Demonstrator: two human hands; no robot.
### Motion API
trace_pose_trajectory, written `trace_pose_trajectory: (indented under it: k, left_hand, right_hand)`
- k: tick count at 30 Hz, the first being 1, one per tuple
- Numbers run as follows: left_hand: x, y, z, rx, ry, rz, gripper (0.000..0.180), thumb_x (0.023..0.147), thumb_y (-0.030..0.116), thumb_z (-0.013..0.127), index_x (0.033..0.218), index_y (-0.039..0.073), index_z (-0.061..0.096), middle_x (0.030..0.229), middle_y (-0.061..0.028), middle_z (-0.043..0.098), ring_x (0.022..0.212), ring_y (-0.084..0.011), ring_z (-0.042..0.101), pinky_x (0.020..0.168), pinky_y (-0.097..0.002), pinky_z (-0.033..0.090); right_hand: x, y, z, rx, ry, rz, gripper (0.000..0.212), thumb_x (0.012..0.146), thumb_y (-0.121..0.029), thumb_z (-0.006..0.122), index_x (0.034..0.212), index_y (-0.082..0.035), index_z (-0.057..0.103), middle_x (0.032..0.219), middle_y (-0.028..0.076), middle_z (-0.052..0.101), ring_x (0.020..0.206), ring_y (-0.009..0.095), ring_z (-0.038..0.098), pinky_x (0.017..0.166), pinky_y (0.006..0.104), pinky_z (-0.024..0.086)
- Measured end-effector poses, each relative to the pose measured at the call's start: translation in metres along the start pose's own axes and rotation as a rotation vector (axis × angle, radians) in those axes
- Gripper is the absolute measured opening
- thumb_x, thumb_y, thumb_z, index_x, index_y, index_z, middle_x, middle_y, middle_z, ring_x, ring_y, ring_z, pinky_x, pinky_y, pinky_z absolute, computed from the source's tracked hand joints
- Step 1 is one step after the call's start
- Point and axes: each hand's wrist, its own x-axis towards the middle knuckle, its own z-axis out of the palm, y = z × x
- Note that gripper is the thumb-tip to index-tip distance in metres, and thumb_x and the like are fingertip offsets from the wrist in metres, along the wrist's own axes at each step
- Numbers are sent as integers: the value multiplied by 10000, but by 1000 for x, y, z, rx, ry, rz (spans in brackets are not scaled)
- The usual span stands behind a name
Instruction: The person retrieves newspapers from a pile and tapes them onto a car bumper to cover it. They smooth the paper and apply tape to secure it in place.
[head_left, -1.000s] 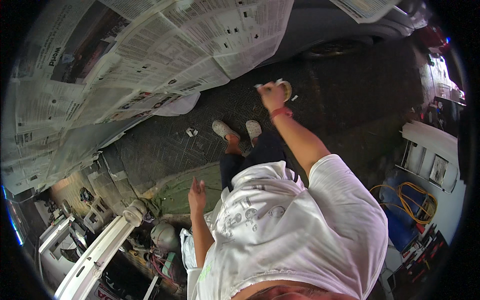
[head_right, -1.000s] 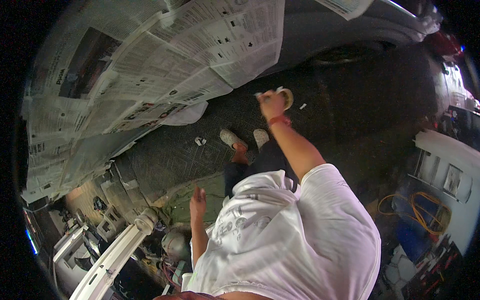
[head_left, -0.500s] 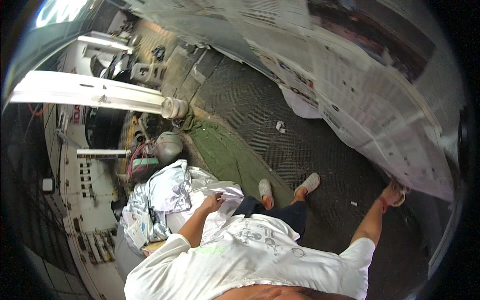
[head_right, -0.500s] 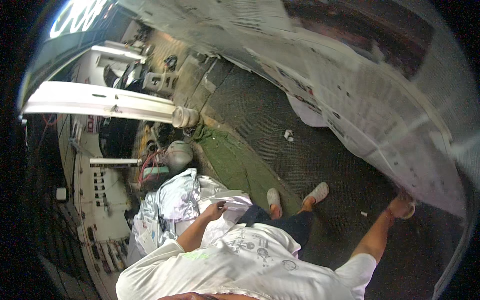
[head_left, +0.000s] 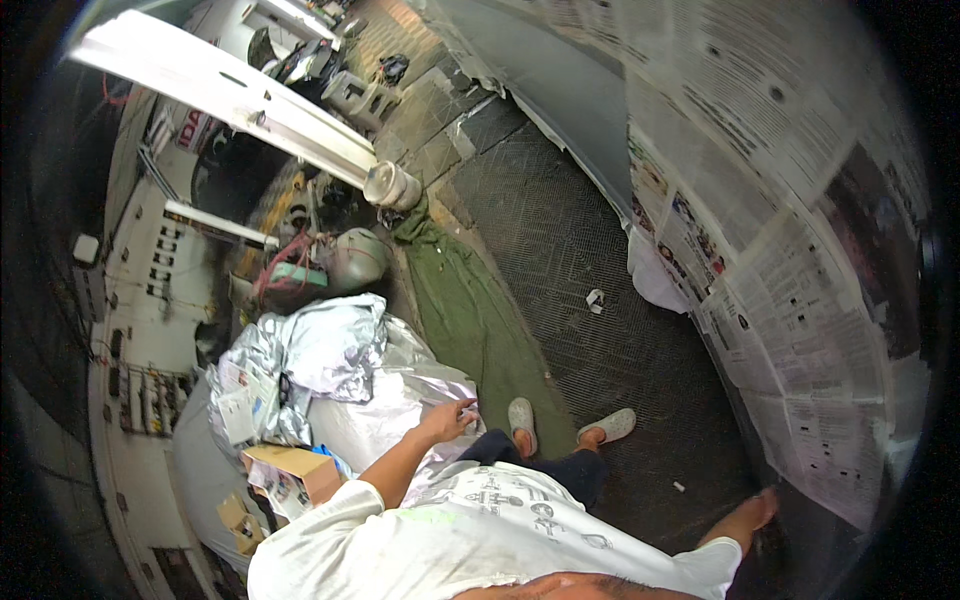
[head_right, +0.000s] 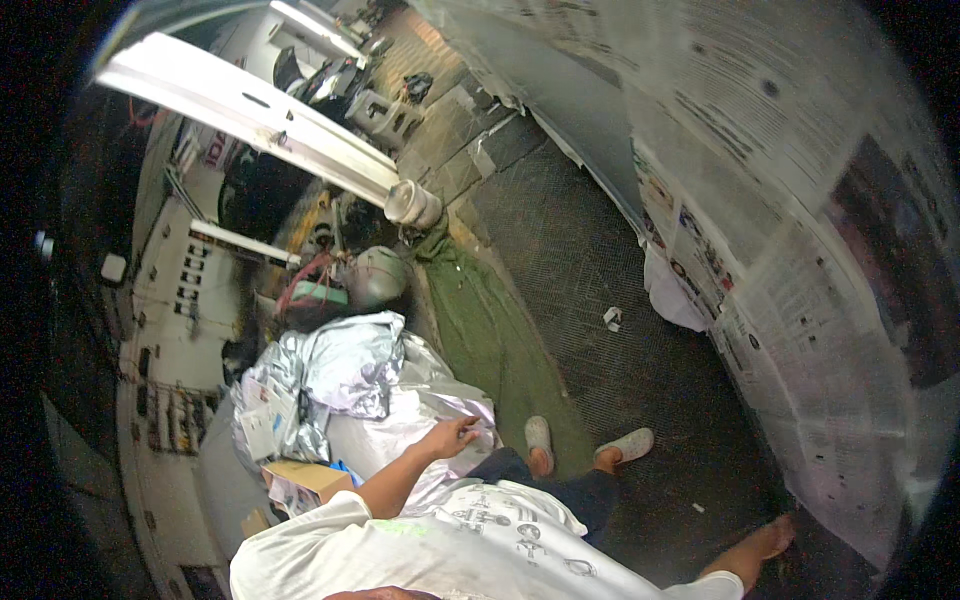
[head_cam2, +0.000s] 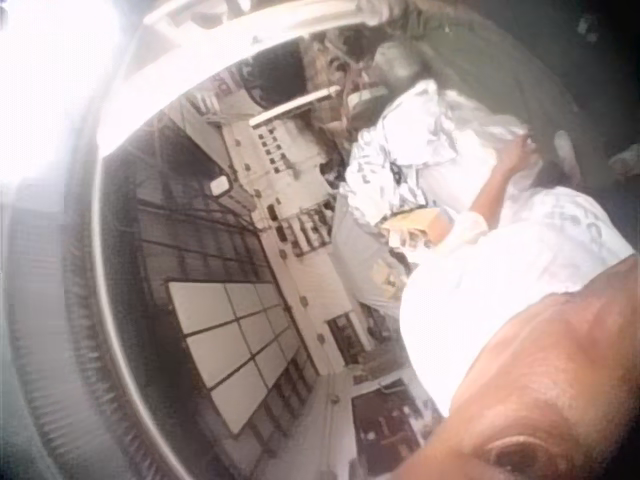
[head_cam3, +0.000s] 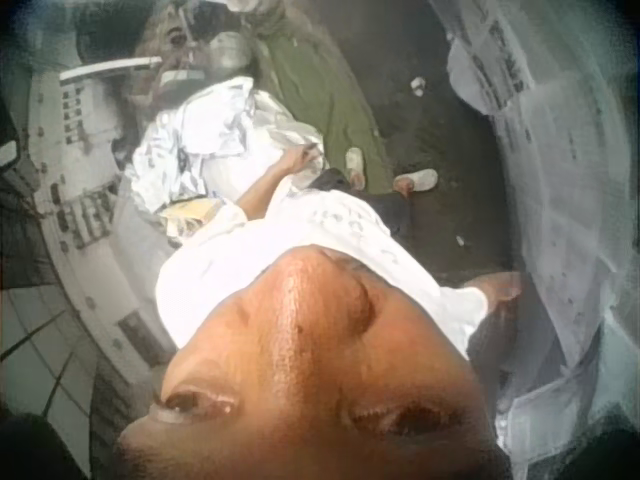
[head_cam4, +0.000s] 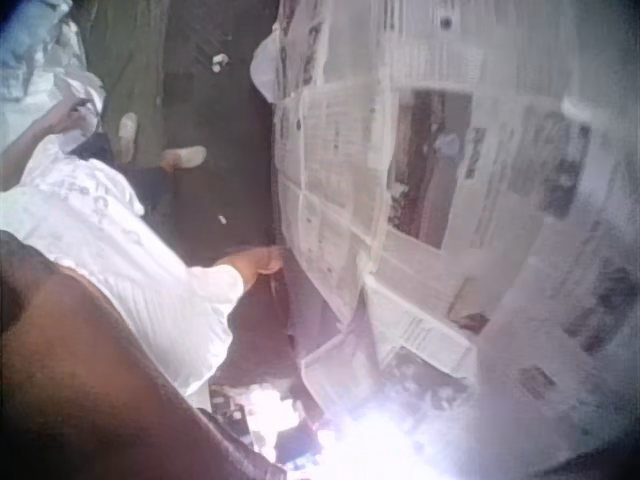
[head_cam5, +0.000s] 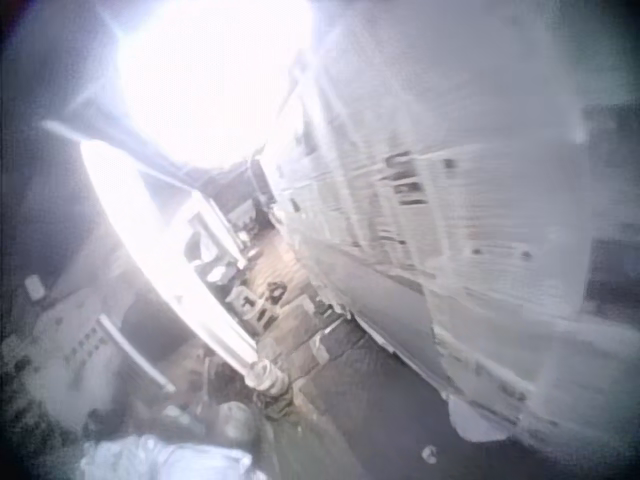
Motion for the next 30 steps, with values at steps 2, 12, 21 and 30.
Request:
trace_pose_trajectory:
  k: [2, 12, 21, 30]
  left_hand:
    - [-5, -37, 16, -130, 21, -52, 584, 1073, 438, 652, 1557, 116, 599, 1395, -230, 725, 1251, -411, 718, 1039, -493, 571]
    - [30, -230, 110, -307, -10, -257, 607, 1032, 465, 693, 1489, 66, 657, 1380, -234, 737, 1290, -396, 705, 1105, -476, 541]
    - [82, -326, 75, -802, 378, -462, 523, 1051, 469, 666, 1383, 71, 735, 1331, -210, 762, 1241, -359, 731, 1071, -463, 556]
    - [50, -382, 49, -1199, 351, -838, 442, 1066, 461, 624, 1330, 139, 772, 1373, -165, 749, 1298, -390, 689, 1128, -491, 522]
  right_hand:
    - [-36, -44, -9, -136, -78, -142, 375, 1091, -332, 535, 1179, -145, 848, 1226, 118, 814, 1073, 345, 791, 923, 474, 629]
    - [-432, -369, -155, 291, -611, -1444, 494, 958, -334, 777, 1318, 4, 755, 1337, 285, 732, 1269, 423, 699, 1092, 483, 534]
    - [-488, -552, -228, 466, -430, -1738, 388, 993, -267, 743, 1201, 58, 779, 1127, 242, 760, 1131, 385, 706, 971, 468, 544]
    - [-400, -555, -220, -148, -783, -1273, 322, 1009, -294, 714, 1076, 19, 756, 990, 163, 771, 837, 315, 739, 749, 477, 571]
